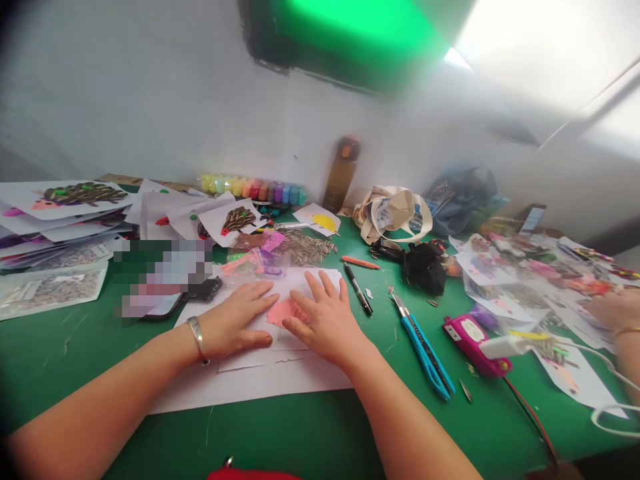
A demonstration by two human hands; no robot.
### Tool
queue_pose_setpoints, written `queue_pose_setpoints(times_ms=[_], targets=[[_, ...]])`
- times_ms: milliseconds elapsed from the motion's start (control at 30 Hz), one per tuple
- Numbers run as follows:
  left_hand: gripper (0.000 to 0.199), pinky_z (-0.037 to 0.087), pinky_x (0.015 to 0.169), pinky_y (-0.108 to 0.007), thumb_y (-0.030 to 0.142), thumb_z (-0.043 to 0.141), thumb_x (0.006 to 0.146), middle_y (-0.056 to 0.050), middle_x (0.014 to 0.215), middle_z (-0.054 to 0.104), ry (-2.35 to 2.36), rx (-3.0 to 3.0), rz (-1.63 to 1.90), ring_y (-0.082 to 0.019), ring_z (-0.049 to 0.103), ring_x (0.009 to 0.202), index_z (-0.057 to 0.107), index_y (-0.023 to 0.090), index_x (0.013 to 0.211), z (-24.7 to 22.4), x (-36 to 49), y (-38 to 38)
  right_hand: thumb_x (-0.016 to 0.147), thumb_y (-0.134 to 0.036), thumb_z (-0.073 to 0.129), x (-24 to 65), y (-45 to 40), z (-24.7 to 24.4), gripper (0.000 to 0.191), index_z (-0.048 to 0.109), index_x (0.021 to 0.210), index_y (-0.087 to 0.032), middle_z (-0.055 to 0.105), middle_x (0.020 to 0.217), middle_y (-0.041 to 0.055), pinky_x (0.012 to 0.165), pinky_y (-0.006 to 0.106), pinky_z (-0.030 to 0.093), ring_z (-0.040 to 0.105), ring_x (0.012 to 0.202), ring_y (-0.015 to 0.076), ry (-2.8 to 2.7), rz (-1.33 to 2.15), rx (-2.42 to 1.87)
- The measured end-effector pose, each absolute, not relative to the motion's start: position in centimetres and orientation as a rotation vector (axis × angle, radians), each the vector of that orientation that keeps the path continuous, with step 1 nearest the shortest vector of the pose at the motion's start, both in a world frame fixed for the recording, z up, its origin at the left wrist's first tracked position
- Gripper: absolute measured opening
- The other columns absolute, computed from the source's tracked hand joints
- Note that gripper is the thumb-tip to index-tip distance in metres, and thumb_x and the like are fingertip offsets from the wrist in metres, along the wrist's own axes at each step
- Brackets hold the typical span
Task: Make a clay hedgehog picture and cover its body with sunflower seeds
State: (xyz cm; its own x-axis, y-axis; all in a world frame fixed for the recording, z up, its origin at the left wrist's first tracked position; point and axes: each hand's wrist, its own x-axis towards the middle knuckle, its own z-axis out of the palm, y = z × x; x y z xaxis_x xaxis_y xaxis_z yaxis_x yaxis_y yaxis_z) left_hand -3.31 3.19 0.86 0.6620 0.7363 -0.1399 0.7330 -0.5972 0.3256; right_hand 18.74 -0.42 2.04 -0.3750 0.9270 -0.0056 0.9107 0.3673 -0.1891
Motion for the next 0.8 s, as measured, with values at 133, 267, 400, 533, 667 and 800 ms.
queue_pose_setpoints(times_ms=[133, 267, 400, 533, 667, 800], targets=[[0.072, 0.022, 0.112, -0.055, 0.050, 0.065, 0.076, -0.020, 0.152, 0.029, 1.165, 2.498, 0.010, -0.038, 0.023, 0.140, 0.046, 0.018, 0.139, 1.0, -3.3, 3.2, 0.091, -0.062, 0.036, 19.3, -0.2, 2.3, 0.049, 0.059, 0.126, -0.036, 0.029, 0.154, 0.0036, 0.111, 0.064, 0.006, 0.011, 0.144, 0.0342, -2.516, 0.286, -1.695], [0.069, 0.024, 0.111, -0.055, 0.049, 0.065, 0.076, -0.016, 0.152, 0.031, 1.153, 2.515, 0.025, -0.038, 0.026, 0.139, 0.048, 0.022, 0.137, 1.1, -3.3, 3.3, 0.092, -0.059, 0.037, 19.5, 0.0, 2.5, 0.047, 0.059, 0.125, -0.034, 0.030, 0.154, 0.0040, 0.111, 0.063, 0.009, 0.015, 0.144, 0.0330, -2.455, 0.345, -1.694], [0.066, 0.026, 0.110, -0.057, 0.049, 0.065, 0.077, -0.017, 0.151, 0.032, 1.122, 2.551, 0.082, -0.039, 0.029, 0.138, 0.050, 0.023, 0.136, 1.0, -3.5, 3.3, 0.094, -0.054, 0.040, 19.8, 0.4, 2.1, 0.039, 0.063, 0.118, -0.035, 0.043, 0.147, 0.0017, 0.110, 0.065, 0.013, 0.025, 0.140, 0.0325, -2.457, 0.423, -1.640], [0.066, 0.027, 0.109, -0.059, 0.051, 0.062, 0.079, -0.020, 0.150, 0.034, 1.121, 2.566, 0.084, -0.040, 0.029, 0.138, 0.050, 0.021, 0.136, 0.8, -3.6, 3.2, 0.094, -0.049, 0.042, 20.5, 0.8, 1.6, 0.038, 0.061, 0.122, -0.032, 0.045, 0.145, 0.0043, 0.108, 0.065, 0.019, 0.029, 0.138, 0.0325, -2.365, 0.414, -1.655], [0.067, 0.026, 0.109, -0.057, 0.055, 0.054, 0.084, -0.022, 0.148, 0.036, 1.127, 2.571, 0.078, -0.039, 0.031, 0.137, 0.048, 0.016, 0.138, 1.0, -3.4, 3.2, 0.095, -0.041, 0.045, 20.8, 0.7, 2.5, 0.033, 0.063, 0.119, -0.030, 0.053, 0.137, 0.0066, 0.106, 0.061, 0.026, 0.040, 0.131, 0.0309, -2.303, 0.320, -1.698], [0.064, 0.027, 0.109, -0.054, 0.055, 0.051, 0.085, -0.021, 0.145, 0.041, 1.115, 2.584, 0.081, -0.039, 0.033, 0.136, 0.051, 0.015, 0.135, 1.3, -3.4, 3.2, 0.094, -0.029, 0.047, 20.4, 0.0, 4.7, 0.027, 0.069, 0.109, -0.025, 0.065, 0.120, 0.0066, 0.098, 0.044, 0.040, 0.056, 0.113, 0.0240, -2.404, 0.304, -1.594]])
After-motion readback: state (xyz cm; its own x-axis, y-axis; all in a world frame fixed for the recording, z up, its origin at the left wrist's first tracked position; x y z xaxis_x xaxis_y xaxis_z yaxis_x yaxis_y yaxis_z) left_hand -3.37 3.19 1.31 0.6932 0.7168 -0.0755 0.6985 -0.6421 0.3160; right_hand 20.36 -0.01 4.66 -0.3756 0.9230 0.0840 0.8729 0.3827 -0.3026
